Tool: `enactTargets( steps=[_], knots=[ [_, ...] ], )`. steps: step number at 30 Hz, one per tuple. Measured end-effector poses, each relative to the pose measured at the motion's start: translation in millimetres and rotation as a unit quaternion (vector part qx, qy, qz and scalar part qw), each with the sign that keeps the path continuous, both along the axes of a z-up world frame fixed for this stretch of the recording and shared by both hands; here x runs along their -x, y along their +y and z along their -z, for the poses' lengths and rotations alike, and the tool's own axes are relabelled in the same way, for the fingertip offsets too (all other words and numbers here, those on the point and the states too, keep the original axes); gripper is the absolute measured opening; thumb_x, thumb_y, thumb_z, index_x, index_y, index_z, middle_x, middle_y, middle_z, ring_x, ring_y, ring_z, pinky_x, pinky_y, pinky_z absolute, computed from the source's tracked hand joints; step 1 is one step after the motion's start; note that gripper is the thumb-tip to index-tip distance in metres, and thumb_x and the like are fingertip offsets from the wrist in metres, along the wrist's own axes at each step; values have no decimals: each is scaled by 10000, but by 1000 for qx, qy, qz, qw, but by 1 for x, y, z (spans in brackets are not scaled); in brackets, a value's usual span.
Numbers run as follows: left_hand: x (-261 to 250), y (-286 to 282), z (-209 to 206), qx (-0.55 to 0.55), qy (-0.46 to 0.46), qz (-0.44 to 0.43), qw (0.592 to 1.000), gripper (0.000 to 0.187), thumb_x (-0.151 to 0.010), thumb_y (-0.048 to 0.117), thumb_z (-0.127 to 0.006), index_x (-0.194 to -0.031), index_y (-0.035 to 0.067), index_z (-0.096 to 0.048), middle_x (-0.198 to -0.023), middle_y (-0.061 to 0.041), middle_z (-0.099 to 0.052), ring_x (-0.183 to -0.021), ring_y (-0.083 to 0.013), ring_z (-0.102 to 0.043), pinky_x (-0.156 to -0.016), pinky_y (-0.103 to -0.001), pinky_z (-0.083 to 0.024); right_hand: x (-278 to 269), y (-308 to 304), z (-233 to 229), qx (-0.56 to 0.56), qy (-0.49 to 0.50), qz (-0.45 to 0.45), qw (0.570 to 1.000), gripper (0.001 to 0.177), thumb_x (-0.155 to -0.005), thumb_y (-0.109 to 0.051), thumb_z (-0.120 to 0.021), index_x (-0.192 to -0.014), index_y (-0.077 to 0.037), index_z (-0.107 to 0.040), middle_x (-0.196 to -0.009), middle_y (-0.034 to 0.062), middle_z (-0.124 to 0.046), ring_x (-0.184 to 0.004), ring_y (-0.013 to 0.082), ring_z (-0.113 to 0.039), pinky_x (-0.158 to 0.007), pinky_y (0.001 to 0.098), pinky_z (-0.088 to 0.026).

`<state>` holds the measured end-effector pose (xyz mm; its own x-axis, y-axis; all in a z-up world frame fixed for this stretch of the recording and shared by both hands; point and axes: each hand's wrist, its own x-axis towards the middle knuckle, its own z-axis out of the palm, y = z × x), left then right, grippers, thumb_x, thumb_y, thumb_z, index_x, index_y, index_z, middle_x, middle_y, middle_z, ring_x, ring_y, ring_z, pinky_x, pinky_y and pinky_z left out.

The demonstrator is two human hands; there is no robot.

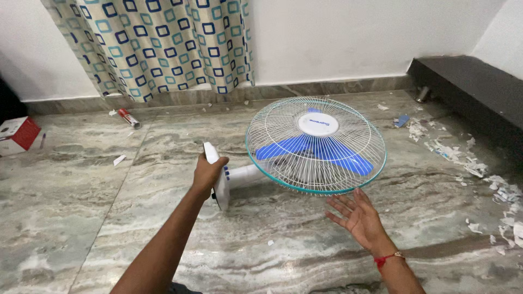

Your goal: The person disassembles a table fan by first removing the front grill, then the rear grill, and finally detaching the fan blades from the motor hub. A screwdriver is used to loosen the grill fastener.

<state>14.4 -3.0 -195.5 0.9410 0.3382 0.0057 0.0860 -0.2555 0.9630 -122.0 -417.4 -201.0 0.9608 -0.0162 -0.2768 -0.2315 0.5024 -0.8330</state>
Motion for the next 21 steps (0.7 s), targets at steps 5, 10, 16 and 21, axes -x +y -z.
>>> enactTargets(
  steps=[5, 10, 16, 21],
  knots=[
    [9, -7, -11, -9, 0, -5, 1000, 806, -770, 416, -791, -1382, -13, -490, -1195, -196, -689, -1013, -287, -704, -871, -414, -565, -6, -4, 18, 19, -15, -17, 1000, 662, -924, -399, -537, -1476, -142, -276, -1405, 249, -507, -1308, 396, -572, -1027, 560, -523],
    [16, -9, -17, -56, 2, -21, 998, 820, -780, 498, -782, -1361, -22, -527, -1197, -209, -706, -1038, -307, -711, -902, -412, -551, -12, -18, 27, 16, -23, 5, 1000, 609, -954, -421, -587, -1405, -53, -406, -1347, 231, -564, -1247, 352, -622, -1004, 515, -544],
    [12, -6, -11, -74, -9, -25, 997, 834, -783, 522, -783, -1355, -31, -535, -1196, -213, -710, -1044, -306, -709, -919, -406, -543, -9, -13, 17, 23, 13, 17, 999, 610, -912, -470, -575, -1399, -140, -415, -1315, 186, -600, -1199, 330, -638, -978, 500, -542],
    [3, -1, -3, -7, -17, -3, 1000, 848, -758, 486, -813, -1347, -49, -518, -1174, -201, -704, -1007, -281, -705, -883, -403, -555, -7, -15, 12, 48, 12, 18, 999, 613, -946, -465, -572, -1408, -85, -439, -1326, 199, -590, -1217, 323, -638, -988, 491, -547]
  ],
)
